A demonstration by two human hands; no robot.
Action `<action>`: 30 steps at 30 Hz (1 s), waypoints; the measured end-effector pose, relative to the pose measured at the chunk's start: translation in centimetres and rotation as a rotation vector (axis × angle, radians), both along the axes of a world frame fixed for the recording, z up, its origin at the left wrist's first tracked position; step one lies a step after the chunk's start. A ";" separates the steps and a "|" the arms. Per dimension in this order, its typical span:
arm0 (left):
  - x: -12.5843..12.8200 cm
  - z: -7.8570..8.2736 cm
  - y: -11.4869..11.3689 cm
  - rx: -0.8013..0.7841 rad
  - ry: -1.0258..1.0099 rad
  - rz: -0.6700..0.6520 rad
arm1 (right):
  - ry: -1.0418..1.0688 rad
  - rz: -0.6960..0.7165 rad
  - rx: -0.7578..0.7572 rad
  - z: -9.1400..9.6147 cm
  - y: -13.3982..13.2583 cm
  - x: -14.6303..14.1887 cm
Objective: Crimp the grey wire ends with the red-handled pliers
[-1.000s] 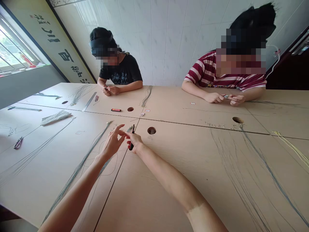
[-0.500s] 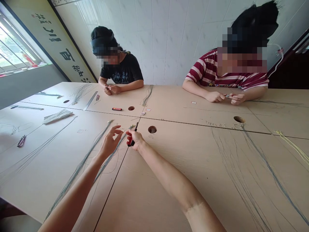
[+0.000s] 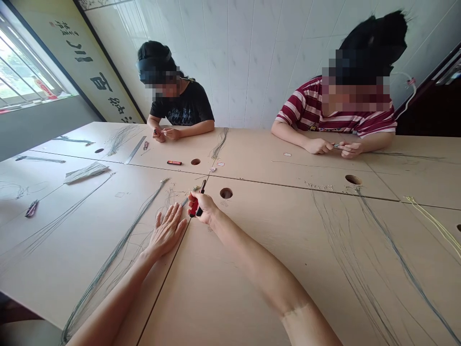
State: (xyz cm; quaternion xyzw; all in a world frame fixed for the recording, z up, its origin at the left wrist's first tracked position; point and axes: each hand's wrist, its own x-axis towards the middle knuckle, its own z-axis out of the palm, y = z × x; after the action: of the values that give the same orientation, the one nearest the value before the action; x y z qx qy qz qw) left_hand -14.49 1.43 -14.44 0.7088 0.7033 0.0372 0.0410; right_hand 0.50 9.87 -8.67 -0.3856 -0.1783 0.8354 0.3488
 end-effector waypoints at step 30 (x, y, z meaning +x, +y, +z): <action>-0.5 -0.4 0.4 0.044 0.030 -0.013 | 0.092 -0.412 0.608 19.4 -5.2 18.7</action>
State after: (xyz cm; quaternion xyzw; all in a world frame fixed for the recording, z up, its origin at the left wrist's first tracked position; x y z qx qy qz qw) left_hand -15.01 1.83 -14.89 0.7146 0.6982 0.0417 0.0151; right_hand 19.20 4.71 10.74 -0.2542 -0.3208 0.6730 0.6161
